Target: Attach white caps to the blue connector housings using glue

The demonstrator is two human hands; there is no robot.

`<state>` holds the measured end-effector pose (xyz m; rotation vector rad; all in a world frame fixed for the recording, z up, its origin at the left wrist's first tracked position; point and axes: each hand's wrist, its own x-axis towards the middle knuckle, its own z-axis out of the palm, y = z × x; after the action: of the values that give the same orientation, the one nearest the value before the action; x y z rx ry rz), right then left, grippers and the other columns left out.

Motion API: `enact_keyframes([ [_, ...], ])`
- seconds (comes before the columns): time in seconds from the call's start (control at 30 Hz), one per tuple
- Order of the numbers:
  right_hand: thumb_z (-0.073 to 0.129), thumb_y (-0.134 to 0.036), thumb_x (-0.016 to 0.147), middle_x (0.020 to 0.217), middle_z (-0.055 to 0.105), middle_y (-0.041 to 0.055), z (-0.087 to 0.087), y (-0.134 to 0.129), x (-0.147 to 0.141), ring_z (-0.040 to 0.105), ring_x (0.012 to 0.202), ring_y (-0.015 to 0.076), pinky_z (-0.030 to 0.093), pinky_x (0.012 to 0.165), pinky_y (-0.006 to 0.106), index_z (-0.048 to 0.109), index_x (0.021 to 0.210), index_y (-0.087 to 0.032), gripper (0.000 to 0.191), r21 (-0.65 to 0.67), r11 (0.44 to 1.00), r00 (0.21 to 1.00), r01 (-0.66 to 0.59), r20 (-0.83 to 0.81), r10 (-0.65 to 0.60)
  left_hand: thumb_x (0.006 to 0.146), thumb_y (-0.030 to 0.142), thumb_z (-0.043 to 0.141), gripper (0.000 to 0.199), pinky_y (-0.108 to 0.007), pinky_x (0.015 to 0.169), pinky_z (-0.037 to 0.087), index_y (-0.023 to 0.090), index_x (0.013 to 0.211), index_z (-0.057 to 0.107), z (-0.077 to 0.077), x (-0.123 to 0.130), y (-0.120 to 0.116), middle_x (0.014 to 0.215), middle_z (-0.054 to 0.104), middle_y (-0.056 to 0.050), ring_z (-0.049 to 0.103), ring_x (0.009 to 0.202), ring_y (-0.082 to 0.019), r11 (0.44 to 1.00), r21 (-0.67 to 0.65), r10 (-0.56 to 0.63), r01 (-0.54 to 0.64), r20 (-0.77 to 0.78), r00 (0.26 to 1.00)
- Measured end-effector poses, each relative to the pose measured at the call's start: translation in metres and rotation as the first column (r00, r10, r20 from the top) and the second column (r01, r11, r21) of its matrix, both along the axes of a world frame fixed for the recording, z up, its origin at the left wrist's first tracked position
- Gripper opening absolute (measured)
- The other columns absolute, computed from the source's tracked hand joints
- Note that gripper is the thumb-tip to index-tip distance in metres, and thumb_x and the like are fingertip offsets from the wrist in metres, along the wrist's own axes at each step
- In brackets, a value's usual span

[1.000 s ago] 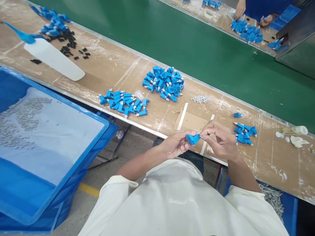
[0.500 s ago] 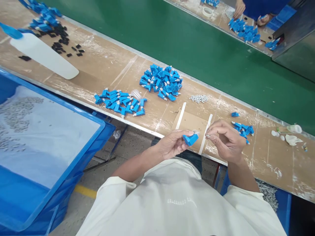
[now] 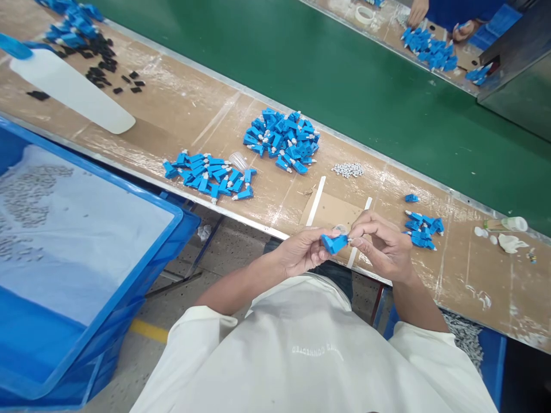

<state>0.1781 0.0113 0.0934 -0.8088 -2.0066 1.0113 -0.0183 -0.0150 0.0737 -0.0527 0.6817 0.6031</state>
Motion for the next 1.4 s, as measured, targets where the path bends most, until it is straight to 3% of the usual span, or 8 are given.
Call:
enact_keyframes([
  [0.27,0.064,-0.029,0.097,0.078,0.070,0.0052,-0.003,0.006,0.000,0.063,0.070,0.0197,0.051,0.065,0.035,0.073,0.092,-0.024,0.012,0.061,0.997,0.997,-0.048,0.071,0.044,0.083,0.016,0.076,0.015,-0.007,0.033,0.032,0.009,0.076,0.065,-0.011,0.001,0.000,0.064,0.063,-0.001,0.046,0.038,-0.001,1.000,0.010,0.016,-0.016,-0.012,1.000],
  [0.67,0.058,-0.019,0.099,0.086,0.070,0.0066,0.001,0.008,0.005,0.063,0.076,0.0206,0.051,0.066,0.034,0.071,0.107,-0.027,0.017,0.347,0.921,0.934,-0.180,0.353,0.049,0.082,0.012,0.077,0.016,-0.008,0.033,0.030,0.010,0.072,0.064,-0.015,0.002,0.004,0.059,0.056,0.002,0.045,0.040,0.000,0.999,-0.029,0.025,-0.026,-0.012,1.000],
  [0.9,0.063,-0.021,0.097,0.085,0.072,0.0077,-0.002,0.007,0.005,0.064,0.074,0.0199,0.051,0.064,0.033,0.075,0.106,-0.027,0.016,0.337,0.925,0.928,-0.176,0.370,0.042,0.088,0.010,0.067,0.019,-0.008,0.034,0.031,0.011,0.069,0.063,-0.022,0.006,0.005,0.055,0.054,0.003,0.045,0.039,-0.001,0.998,-0.037,0.053,-0.056,-0.079,0.995],
  [1.0,0.074,-0.022,0.091,0.082,0.074,0.0067,0.000,0.008,0.006,0.066,0.072,0.0201,0.054,0.063,0.035,0.078,0.096,-0.028,0.009,0.242,0.967,0.972,-0.085,0.233,0.027,0.085,0.011,0.071,0.018,-0.009,0.036,0.033,0.011,0.068,0.063,-0.021,0.005,0.003,0.055,0.055,0.004,0.045,0.039,-0.001,0.997,0.023,0.073,-0.071,-0.098,0.992],
  [1.13,0.087,-0.035,0.078,0.068,0.067,0.0037,-0.001,0.002,0.010,0.060,0.058,0.0176,0.052,0.050,0.032,0.076,0.079,-0.026,0.015,-0.043,0.974,0.975,0.223,0.005,-0.223,0.073,0.026,0.085,0.028,-0.012,0.037,0.036,0.012,0.064,0.063,-0.017,0.003,-0.002,0.054,0.057,0.004,0.049,0.041,-0.003,0.967,0.241,0.103,-0.076,-0.103,0.989],
  [1.2,0.087,-0.045,0.077,0.067,0.064,0.0018,-0.006,-0.004,0.009,0.055,0.051,0.0136,0.047,0.040,0.027,0.076,0.083,-0.024,0.024,-0.293,0.917,0.954,0.272,-0.046,-0.297,0.067,0.037,0.089,0.036,-0.014,0.036,0.035,0.013,0.064,0.064,-0.016,0.004,-0.005,0.052,0.056,0.003,0.050,0.041,-0.005,0.939,0.339,0.112,-0.062,-0.130,0.985],
  [1.3,0.084,-0.058,0.075,0.066,0.060,-0.0010,-0.021,-0.013,0.003,0.050,0.044,0.0099,0.041,0.033,0.023,0.077,0.100,-0.021,0.046,-0.623,0.772,0.963,0.126,-0.110,-0.245,0.061,0.049,0.091,0.044,-0.017,0.036,0.034,0.013,0.068,0.068,-0.018,0.007,-0.007,0.051,0.057,0.003,0.050,0.041,-0.006,0.905,0.420,0.143,-0.058,-0.172,0.975],
  [1.4,0.087,-0.062,0.068,0.062,0.058,-0.0028,-0.036,-0.020,-0.007,0.046,0.042,0.0078,0.037,0.035,0.021,0.077,0.102,-0.019,0.055,-0.739,0.674,0.951,0.001,-0.208,-0.230,0.057,0.057,0.090,0.050,-0.017,0.036,0.034,0.013,0.066,0.067,-0.022,0.011,-0.009,0.051,0.056,0.003,0.050,0.041,-0.007,0.885,0.461,0.165,-0.059,-0.193,0.967],
])
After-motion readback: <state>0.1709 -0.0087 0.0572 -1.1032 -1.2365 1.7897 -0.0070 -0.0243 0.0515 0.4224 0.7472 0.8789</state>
